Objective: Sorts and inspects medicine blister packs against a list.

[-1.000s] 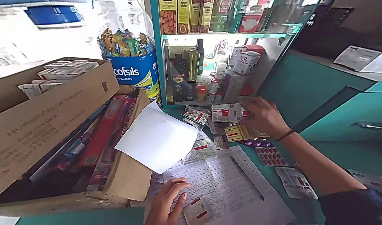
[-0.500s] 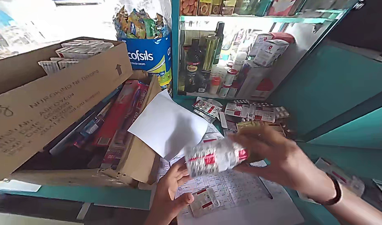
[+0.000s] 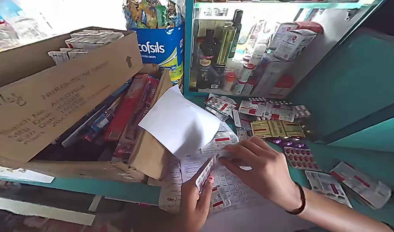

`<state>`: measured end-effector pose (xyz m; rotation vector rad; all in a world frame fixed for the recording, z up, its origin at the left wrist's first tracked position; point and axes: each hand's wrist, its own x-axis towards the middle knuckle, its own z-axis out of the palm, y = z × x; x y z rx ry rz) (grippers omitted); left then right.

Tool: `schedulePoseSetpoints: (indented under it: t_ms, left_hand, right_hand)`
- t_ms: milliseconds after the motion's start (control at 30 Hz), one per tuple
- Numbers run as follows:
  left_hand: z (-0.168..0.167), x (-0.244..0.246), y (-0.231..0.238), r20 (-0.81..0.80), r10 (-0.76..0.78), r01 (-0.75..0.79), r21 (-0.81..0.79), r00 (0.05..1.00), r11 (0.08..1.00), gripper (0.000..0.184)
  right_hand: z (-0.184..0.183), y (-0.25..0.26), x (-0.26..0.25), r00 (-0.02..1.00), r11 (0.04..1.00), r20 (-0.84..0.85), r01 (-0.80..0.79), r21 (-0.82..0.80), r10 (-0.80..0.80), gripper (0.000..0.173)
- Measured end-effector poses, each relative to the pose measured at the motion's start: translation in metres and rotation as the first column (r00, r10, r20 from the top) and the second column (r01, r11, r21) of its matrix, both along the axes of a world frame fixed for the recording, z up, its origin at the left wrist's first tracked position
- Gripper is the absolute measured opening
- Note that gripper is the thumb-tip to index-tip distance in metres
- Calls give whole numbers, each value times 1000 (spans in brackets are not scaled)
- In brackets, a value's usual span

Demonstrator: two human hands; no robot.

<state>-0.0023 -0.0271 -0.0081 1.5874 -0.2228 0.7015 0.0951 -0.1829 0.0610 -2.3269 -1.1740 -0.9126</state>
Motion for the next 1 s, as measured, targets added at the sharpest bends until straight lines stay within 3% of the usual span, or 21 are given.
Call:
schedulePoseSetpoints:
  t_ms: [67, 133, 200, 267, 300, 367, 433, 500, 600, 667, 767, 833, 933, 1000]
  left_hand:
    - [0, 1, -5, 51, 0, -4, 88, 999, 996, 38]
    - [-1, 0, -4, 76, 12, -19, 99, 997, 995, 35]
    - [1, 0, 5, 27, 29, -28, -34, 999, 999, 18]
    - [5, -2, 15, -85, -51, 29, -241, 995, 970, 16]
    - [6, -3, 18, -126, -86, 43, -316, 988, 948, 18]
    - [7, -4, 20, -173, -130, 53, -389, 976, 920, 22]
    - [7, -4, 20, -210, -184, 78, -430, 960, 900, 26]
    - [10, -6, 21, -245, -265, 126, -467, 933, 875, 36]
    - [10, -7, 28, -262, -379, 214, -495, 888, 842, 39]
    - [7, -4, 31, -218, -474, 272, -590, 853, 761, 31]
    - [10, 3, 30, -181, -590, 238, -793, 787, 561, 21]
    - [16, 8, 28, -248, -606, 158, -829, 756, 537, 22]
    - [22, 12, 25, -289, -614, 104, -846, 735, 523, 24]
    - [24, 14, 23, -291, -635, 102, -856, 715, 507, 25]
  right_hand:
    - [0, 7, -5, 994, 998, 97, 57, -4, -56, 25]
    - [2, 7, -5, 995, 1000, 98, 20, -6, -19, 25]
    - [13, -4, 6, 989, 992, -82, -127, 2, 127, 28]
    - [28, -24, 27, 932, 985, -319, -172, 32, 173, 30]
    - [35, -36, 41, 920, 992, -373, -119, 29, 121, 27]
    - [45, -59, 75, 916, 990, -377, 119, -75, -138, 20]
    - [43, -84, 118, 837, 899, -346, 345, -269, -425, 31]
    - [31, -110, 157, 734, 820, -401, 379, -428, -548, 57]
    - [11, -136, 192, 650, 836, -550, 272, -476, -525, 79]
    - [6, -143, 199, 659, 878, -592, 253, -407, -464, 76]
    - [26, -131, 171, 747, 926, -555, 350, -141, -367, 41]
    - [42, -119, 144, 834, 938, -462, 346, 15, -300, 29]
    - [51, -107, 125, 838, 945, -444, 321, -68, -316, 30]
    - [36, -102, 128, 750, 921, -536, 340, -189, -387, 45]
